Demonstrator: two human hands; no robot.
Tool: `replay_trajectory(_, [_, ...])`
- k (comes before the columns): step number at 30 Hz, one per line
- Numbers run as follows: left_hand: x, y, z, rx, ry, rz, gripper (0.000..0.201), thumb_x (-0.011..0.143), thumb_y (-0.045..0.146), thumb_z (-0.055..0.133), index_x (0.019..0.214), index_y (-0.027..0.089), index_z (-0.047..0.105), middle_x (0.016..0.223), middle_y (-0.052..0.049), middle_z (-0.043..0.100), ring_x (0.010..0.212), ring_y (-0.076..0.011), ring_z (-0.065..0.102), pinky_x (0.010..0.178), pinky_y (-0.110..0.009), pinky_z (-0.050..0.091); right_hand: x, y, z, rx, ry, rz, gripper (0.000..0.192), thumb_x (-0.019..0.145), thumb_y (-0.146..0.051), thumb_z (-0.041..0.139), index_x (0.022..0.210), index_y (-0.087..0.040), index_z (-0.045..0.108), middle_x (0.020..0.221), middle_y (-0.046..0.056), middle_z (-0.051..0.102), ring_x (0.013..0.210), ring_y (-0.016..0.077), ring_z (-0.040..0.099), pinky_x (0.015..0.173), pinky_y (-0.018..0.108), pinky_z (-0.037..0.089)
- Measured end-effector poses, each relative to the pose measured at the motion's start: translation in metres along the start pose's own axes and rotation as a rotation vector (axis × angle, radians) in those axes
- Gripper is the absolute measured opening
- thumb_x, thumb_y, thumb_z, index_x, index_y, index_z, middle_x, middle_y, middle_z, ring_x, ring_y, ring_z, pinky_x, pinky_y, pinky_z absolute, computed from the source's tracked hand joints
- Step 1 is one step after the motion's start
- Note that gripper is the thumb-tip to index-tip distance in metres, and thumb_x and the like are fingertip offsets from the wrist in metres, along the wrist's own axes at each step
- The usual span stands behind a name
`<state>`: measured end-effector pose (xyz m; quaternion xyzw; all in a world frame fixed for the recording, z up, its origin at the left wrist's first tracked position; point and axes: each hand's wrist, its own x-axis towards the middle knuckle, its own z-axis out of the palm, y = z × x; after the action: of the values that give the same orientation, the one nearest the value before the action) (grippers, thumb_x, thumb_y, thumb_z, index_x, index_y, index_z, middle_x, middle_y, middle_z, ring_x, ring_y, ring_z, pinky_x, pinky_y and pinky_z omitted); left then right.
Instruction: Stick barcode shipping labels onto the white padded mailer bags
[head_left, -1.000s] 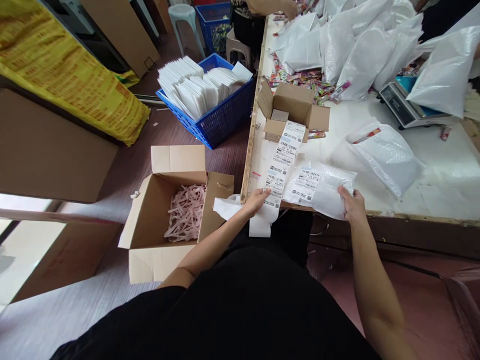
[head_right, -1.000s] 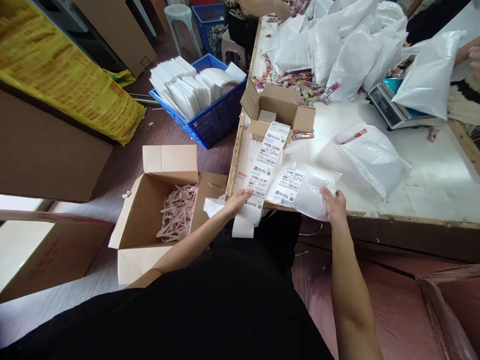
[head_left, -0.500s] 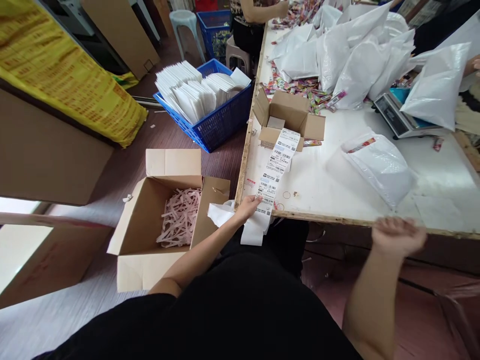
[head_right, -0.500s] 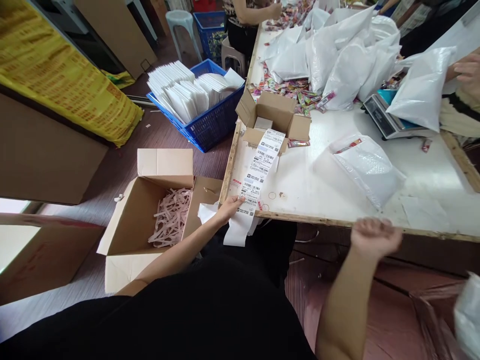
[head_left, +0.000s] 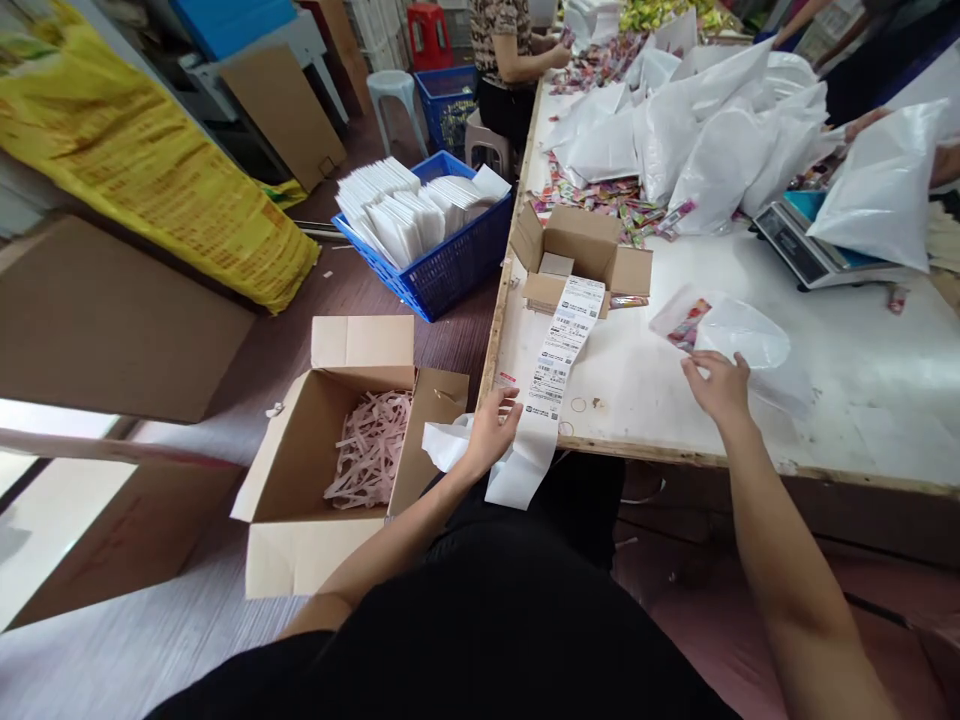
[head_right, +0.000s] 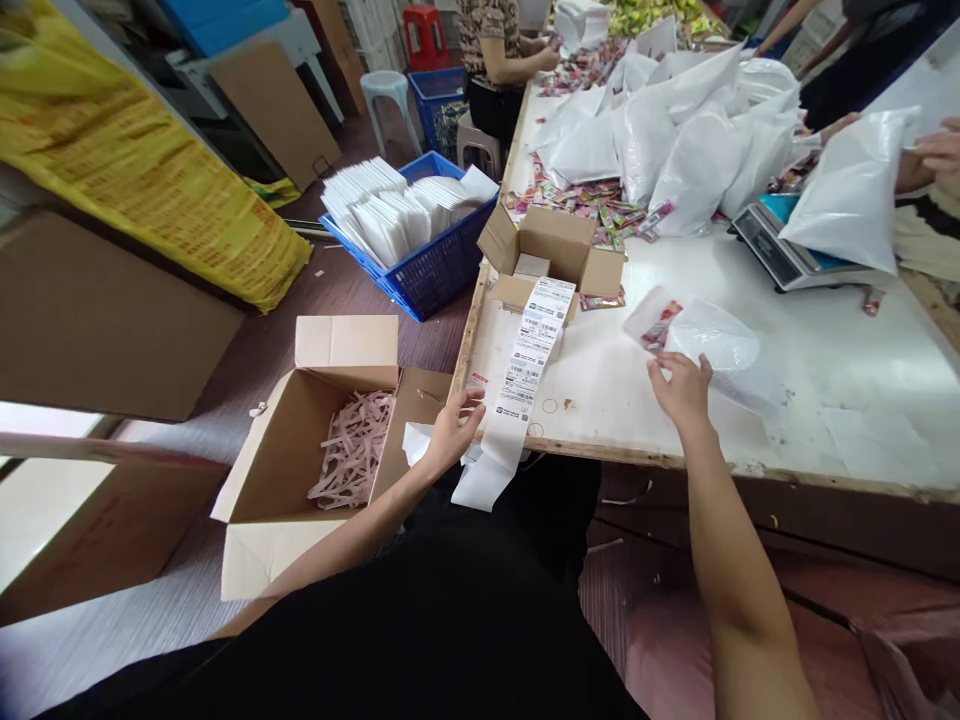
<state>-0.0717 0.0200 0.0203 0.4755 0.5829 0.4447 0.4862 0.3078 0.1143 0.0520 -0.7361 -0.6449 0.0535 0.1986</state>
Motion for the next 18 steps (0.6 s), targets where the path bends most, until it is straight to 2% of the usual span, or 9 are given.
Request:
replay_trajectory(3, [0.010,0.017,0.028,-0.010,-0.157,0.000,0.042,0.085,0.039,0.068,0.120,0.018,0.059,0.120,-0.013,0.065,0.097,-0.0207,0.065,0.085,-0.033,0.050,-0.089,-0.001,-0.024,0.071,0.116,-0.170,0.032,0.091,-0.043,0.049,0.090,-0.020,0.071,0.109,0.010,0.074,0.112,0.0233,0.065,0.117,0.050,0.023])
replay_trajectory(6, [0.020,0.033,0.073,0.104,-0.345,0.027,0.057,0.083,0.050,0.068,0.128,0.018,0.054,0.122,-0.014,0.065,0.090,-0.0212,0.066,0.079,-0.032,0.050,-0.161,-0.008,-0.048,0.074,0.114,-0.195,0.032,0.094,-0.045,0.049,0.093,-0.022,0.071,0.109,0.007,0.074,0.111,0.0238,0.066,0.113,0.049,0.030])
replay_trajectory(8, [0.022,0.041,0.103,0.249,-0.463,0.100,0.043,0.084,0.051,0.067,0.111,0.018,0.062,0.107,-0.011,0.070,0.084,-0.0222,0.066,0.077,-0.033,0.048,-0.192,-0.012,-0.061,0.045,0.096,-0.166,0.031,0.095,-0.044,0.049,0.092,-0.022,0.071,0.107,0.007,0.075,0.109,0.0243,0.067,0.111,0.050,0.033])
replay_trajectory(10, [0.019,0.046,0.123,0.383,-0.518,0.158,0.027,0.087,0.045,0.062,0.081,0.018,0.063,0.080,-0.008,0.069,0.076,-0.0225,0.065,0.074,-0.032,0.046,-0.210,-0.019,-0.068,-0.021,0.123,-0.105,0.030,0.096,-0.042,0.049,0.089,-0.021,0.070,0.103,0.008,0.074,0.106,0.0260,0.066,0.108,0.052,0.034])
replay_trajectory(11, [0.015,0.047,0.128,0.415,-0.540,0.154,0.030,0.090,0.041,0.058,0.070,0.019,0.059,0.068,-0.006,0.065,0.071,-0.0219,0.064,0.072,-0.032,0.045,-0.215,-0.024,-0.068,-0.057,0.156,-0.068,0.030,0.096,-0.041,0.049,0.088,-0.020,0.070,0.101,0.009,0.074,0.103,0.0270,0.066,0.105,0.053,0.036])
replay_trajectory(13, [0.005,0.049,0.128,0.380,-0.604,0.081,0.036,0.093,0.038,0.051,0.061,0.020,0.053,0.054,-0.003,0.058,0.058,-0.0188,0.060,0.065,-0.030,0.044,-0.219,-0.038,-0.062,-0.061,0.189,-0.042,0.028,0.096,-0.038,0.050,0.089,-0.020,0.070,0.099,0.011,0.072,0.099,0.0274,0.065,0.097,0.050,0.042])
replay_trajectory(16, [-0.015,0.046,0.111,0.231,-0.706,-0.015,0.038,0.094,0.041,0.047,0.062,0.020,0.051,0.047,0.001,0.054,0.046,-0.0141,0.054,0.056,-0.026,0.041,-0.211,-0.063,-0.032,0.089,0.008,-0.141,0.025,0.096,-0.029,0.048,0.103,-0.022,0.070,0.105,0.010,0.070,0.100,0.0248,0.064,0.091,0.041,0.048])
replay_trajectory(18, [-0.026,0.041,0.096,0.190,-0.699,-0.019,0.038,0.094,0.042,0.047,0.063,0.020,0.050,0.046,0.002,0.052,0.044,-0.0129,0.052,0.052,-0.025,0.039,-0.199,-0.072,-0.005,0.136,-0.102,-0.159,0.028,0.094,-0.022,0.045,0.108,-0.020,0.069,0.109,0.012,0.070,0.099,0.0251,0.065,0.089,0.039,0.050])
